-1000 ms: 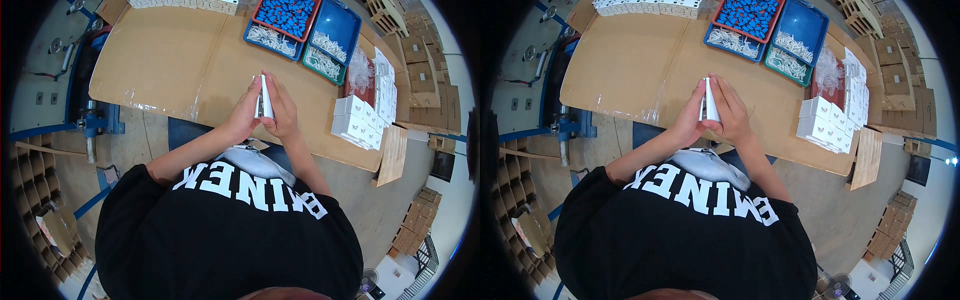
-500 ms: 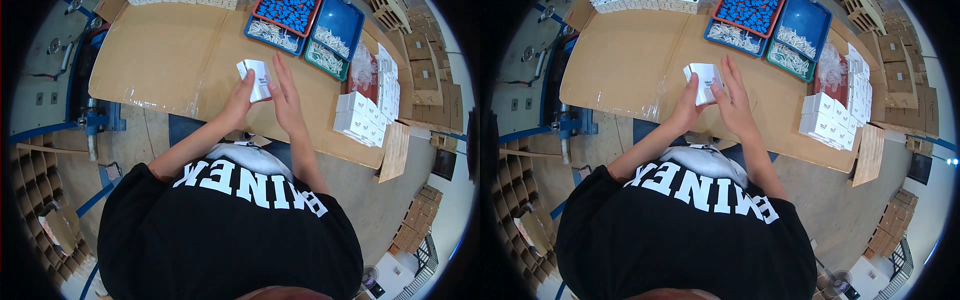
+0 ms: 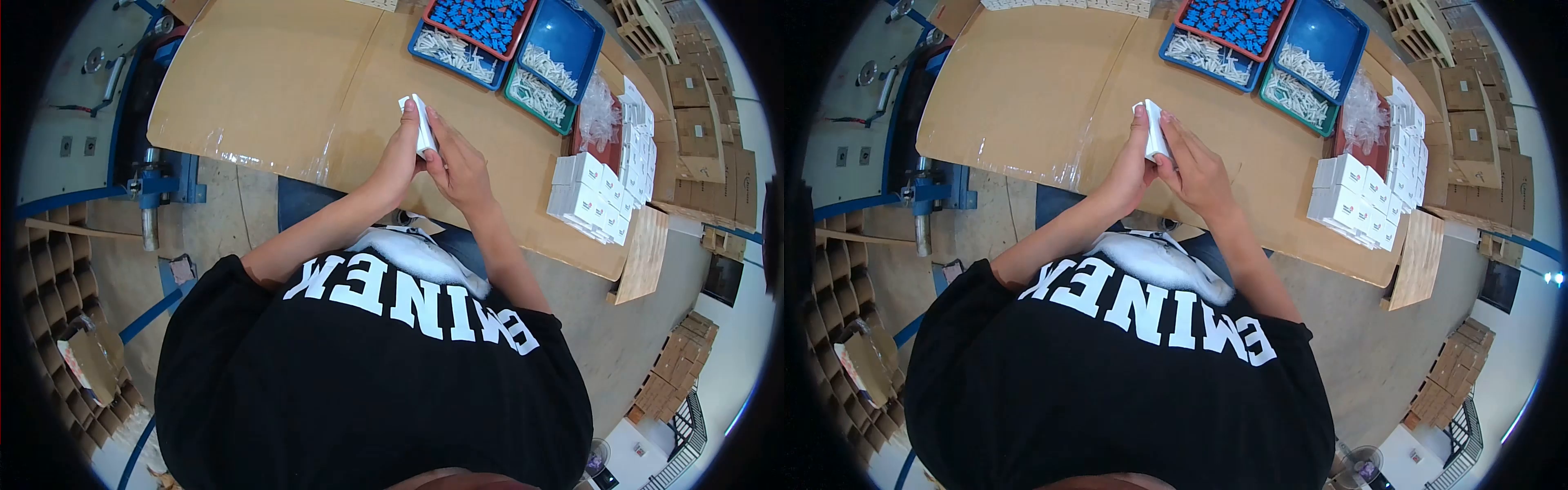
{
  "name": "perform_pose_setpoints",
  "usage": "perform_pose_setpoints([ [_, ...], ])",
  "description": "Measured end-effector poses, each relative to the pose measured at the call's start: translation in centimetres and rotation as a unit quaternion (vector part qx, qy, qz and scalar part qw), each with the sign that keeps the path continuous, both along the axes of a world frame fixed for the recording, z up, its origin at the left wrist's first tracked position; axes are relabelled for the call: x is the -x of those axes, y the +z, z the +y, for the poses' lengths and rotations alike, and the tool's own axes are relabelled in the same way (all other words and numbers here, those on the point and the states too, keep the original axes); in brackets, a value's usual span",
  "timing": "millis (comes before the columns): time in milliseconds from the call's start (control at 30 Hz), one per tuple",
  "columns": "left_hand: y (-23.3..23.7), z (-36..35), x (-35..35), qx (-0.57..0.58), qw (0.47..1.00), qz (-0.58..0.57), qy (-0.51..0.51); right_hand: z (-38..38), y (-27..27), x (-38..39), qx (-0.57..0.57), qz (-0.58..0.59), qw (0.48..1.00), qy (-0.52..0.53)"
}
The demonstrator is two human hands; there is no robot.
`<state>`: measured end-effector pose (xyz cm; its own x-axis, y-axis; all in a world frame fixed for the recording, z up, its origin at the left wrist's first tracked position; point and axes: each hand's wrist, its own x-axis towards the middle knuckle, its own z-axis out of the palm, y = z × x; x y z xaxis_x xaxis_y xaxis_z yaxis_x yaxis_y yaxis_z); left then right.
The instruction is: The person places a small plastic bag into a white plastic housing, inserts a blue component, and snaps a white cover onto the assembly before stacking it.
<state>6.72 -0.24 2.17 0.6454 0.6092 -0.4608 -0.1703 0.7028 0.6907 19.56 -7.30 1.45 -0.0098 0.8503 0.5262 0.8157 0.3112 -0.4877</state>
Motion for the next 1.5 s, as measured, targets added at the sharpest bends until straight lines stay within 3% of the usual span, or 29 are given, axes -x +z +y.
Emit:
perform_pose_setpoints([
  [367, -0.6, -0.3, 0.3, 0.033, 0.999, 0.005, 0.001, -0.5, -2.4, 1.4, -0.019, 0.023, 0.998, -0.049],
  [567, -1.2, -1.1, 0.2, -0.026, 0.999, -0.004, 0.037, -1.1, -1.5, 0.8, 0.039, 0.129, 0.987, -0.085],
  [667, -0.7, -0.1, 0.5, 0.012, 0.996, -0.084, 0.035, -0.3, -0.8, 0.1, -0.062, 0.081, 0.992, -0.075],
  [733, -1.7, 0.6, 0.7, 0.043, 0.984, -0.173, 0.021, -1.2, -2.1, -1.7, 0.034, 0.176, 0.950, -0.255],
  [767, -2.5, 0.8, 0.8, 0.044, 0.984, -0.174, 0.020, -0.9, -2.4, -2.3, 0.034, 0.175, 0.950, -0.256],
  [833, -4.8, 1.8, 1.0, -0.077, 0.992, -0.093, 0.028, 0.7, -2.2, -3.0, -0.041, 0.472, 0.828, -0.301],
  [867, -6.2, 2.5, 1.2, -0.162, 0.984, -0.053, 0.044, 0.5, -4.0, -3.8, -0.020, 0.577, 0.771, -0.270],
  [900, -7.5, 2.9, 1.3, -0.165, 0.984, -0.053, 0.043, 0.0, -5.2, -4.2, -0.023, 0.578, 0.770, -0.268],
  [967, -10.0, 3.5, 2.2, -0.351, 0.928, 0.040, 0.115, -0.7, -7.3, -4.2, 0.171, 0.527, 0.787, -0.270],
  [1000, -11.8, 4.1, 2.9, -0.379, 0.919, 0.039, 0.099, -1.1, -8.2, -4.3, 0.171, 0.531, 0.786, -0.267],
  [1067, -13.6, 4.2, 4.3, -0.442, 0.887, 0.096, 0.090, -2.2, -9.7, -4.6, 0.326, 0.435, 0.819, -0.182],
  [1100, -14.7, 4.2, 4.9, -0.500, 0.849, 0.148, 0.081, -2.5, -10.1, -4.5, 0.325, 0.438, 0.818, -0.185],
  [1133, -15.3, 4.2, 5.7, -0.598, 0.761, 0.247, 0.052, -2.7, -10.4, -4.5, 0.322, 0.374, 0.850, -0.184],
  [1200, -15.5, 3.1, 6.4, -0.619, 0.739, 0.264, 0.016, -3.0, -10.8, -4.7, 0.317, 0.311, 0.877, -0.185],
  [1267, -14.8, 2.3, 7.4, -0.651, 0.709, 0.270, -0.035, -3.3, -11.2, -4.8, 0.233, 0.105, 0.940, -0.228],
  [1300, -15.1, 2.2, 7.7, -0.651, 0.707, 0.271, -0.039, -3.3, -11.0, -4.5, 0.233, 0.109, 0.939, -0.229],
  [1367, -15.9, 2.1, 8.0, -0.695, 0.638, 0.322, -0.079, -3.5, -10.4, -4.0, 0.118, -0.005, 0.955, -0.272],
  [1500, -14.9, 2.6, 7.2, -0.671, 0.656, 0.335, -0.084, -5.1, -12.5, -3.4, 0.142, -0.016, 0.945, -0.293],
])
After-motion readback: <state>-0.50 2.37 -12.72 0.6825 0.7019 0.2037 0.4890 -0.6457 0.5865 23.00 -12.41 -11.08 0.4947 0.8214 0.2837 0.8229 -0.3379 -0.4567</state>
